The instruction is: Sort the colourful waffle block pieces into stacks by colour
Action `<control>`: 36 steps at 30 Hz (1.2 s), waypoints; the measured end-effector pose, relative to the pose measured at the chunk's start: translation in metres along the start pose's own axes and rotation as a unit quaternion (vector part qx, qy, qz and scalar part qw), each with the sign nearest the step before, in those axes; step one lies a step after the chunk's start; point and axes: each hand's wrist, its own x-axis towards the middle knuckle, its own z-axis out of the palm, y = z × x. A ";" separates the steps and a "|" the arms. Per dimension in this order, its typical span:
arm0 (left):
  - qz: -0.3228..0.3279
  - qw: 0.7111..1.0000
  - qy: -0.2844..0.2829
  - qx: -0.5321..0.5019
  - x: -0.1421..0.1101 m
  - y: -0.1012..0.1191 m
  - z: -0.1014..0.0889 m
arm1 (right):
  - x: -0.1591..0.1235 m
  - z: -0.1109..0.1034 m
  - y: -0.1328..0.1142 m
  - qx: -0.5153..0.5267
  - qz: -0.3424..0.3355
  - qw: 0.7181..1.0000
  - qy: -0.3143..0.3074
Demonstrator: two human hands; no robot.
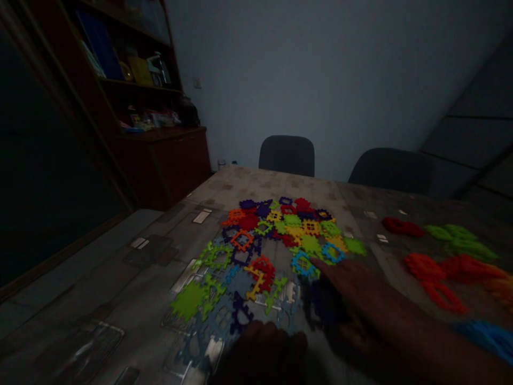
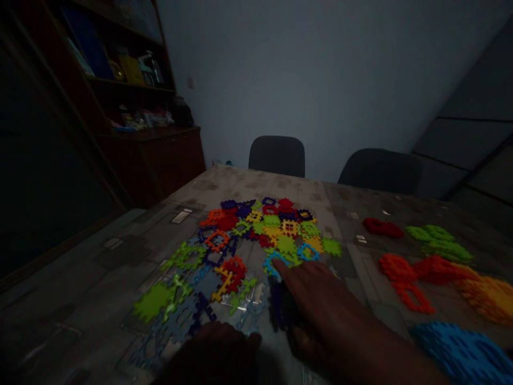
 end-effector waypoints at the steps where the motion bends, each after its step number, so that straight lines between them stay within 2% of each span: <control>1: -0.001 1.000 0.003 0.011 0.001 0.000 0.002 | -0.014 0.002 -0.010 0.011 0.003 1.000 -0.004; 5: -0.006 0.998 -0.007 0.054 0.000 0.003 0.001 | -0.045 0.028 -0.037 0.045 0.043 0.997 -0.038; 9: 0.004 0.998 0.000 0.069 0.001 0.004 -0.002 | -0.051 0.066 -0.039 0.049 0.087 0.993 -0.070; 11: 0.021 0.997 0.016 0.068 0.002 0.003 -0.001 | -0.051 0.076 -0.038 0.047 0.093 0.993 -0.063; 14: 0.033 0.997 0.023 0.070 0.003 0.002 0.000 | -0.051 0.072 -0.038 0.060 0.091 0.993 -0.042; 18: 0.037 0.996 0.023 0.073 0.003 0.001 -0.002 | -0.051 0.064 -0.038 0.089 0.089 0.991 -0.044; 21: 0.043 0.996 0.032 0.076 0.003 0.001 -0.004 | -0.055 0.075 -0.034 0.092 0.101 0.990 -0.047; 24: 0.044 0.996 0.017 0.079 0.003 0.001 -0.005 | -0.060 0.091 -0.027 0.083 0.106 0.990 -0.053; 27: 0.040 0.996 0.014 0.082 0.004 0.001 -0.005 | -0.061 0.096 -0.023 0.098 0.094 0.989 -0.050; 31: 0.050 0.995 0.011 0.087 0.005 0.000 -0.008 | -0.059 0.079 -0.031 0.134 0.093 0.985 -0.051; 34: 0.053 0.994 0.033 0.095 0.005 -0.001 -0.008 | -0.059 0.063 -0.041 0.133 0.111 0.984 -0.036; 36: 0.051 0.992 0.051 0.104 0.004 -0.001 -0.004 | -0.059 0.064 -0.042 0.123 0.116 0.985 -0.025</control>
